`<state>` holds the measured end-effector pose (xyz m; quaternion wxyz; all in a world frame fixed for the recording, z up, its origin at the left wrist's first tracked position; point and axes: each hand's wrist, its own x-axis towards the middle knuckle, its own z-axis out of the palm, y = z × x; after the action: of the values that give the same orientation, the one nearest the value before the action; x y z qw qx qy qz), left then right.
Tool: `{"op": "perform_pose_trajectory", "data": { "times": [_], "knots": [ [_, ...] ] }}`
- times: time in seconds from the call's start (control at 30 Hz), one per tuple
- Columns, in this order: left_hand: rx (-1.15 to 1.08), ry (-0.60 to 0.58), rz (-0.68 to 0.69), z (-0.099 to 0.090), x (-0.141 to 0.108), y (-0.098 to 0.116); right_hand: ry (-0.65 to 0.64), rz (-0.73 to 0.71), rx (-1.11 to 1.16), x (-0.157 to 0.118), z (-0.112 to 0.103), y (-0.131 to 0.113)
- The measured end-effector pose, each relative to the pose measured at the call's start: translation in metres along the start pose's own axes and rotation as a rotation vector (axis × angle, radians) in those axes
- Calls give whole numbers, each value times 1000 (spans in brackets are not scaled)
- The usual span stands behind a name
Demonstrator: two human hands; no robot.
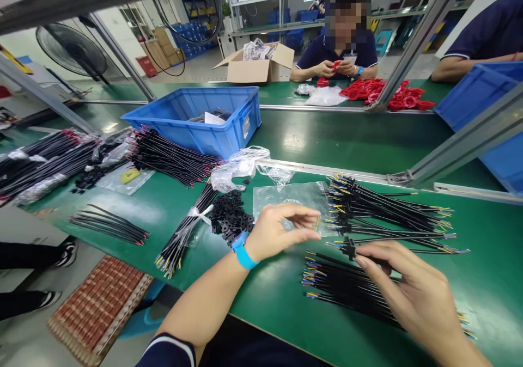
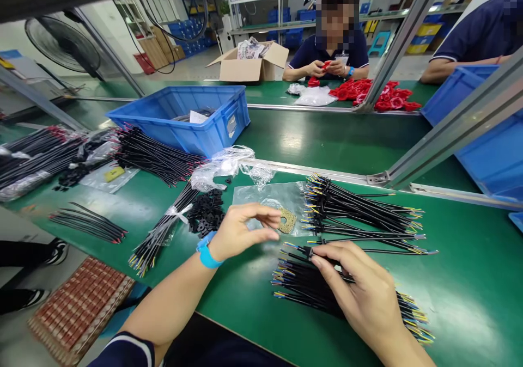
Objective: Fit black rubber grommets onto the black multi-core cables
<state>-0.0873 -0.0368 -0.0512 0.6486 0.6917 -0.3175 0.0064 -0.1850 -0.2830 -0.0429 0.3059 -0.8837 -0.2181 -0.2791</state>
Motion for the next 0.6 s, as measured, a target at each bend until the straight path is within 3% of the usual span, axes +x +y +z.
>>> {"op": "perform_pose_trajectory", "data": {
  "times": [0.13, 0.4, 0.6],
  "knots": [
    [-19, 165, -42, -6, 2, -3, -6, 21, 20, 0, -1, -3],
    [-25, 207, -57, -7, 1, -2, -8, 3, 29, 0, -2, -7],
    [-33, 385, -15, -24, 6, 0, 14, -3, -8, 1, -4, -3]
  ]
}}
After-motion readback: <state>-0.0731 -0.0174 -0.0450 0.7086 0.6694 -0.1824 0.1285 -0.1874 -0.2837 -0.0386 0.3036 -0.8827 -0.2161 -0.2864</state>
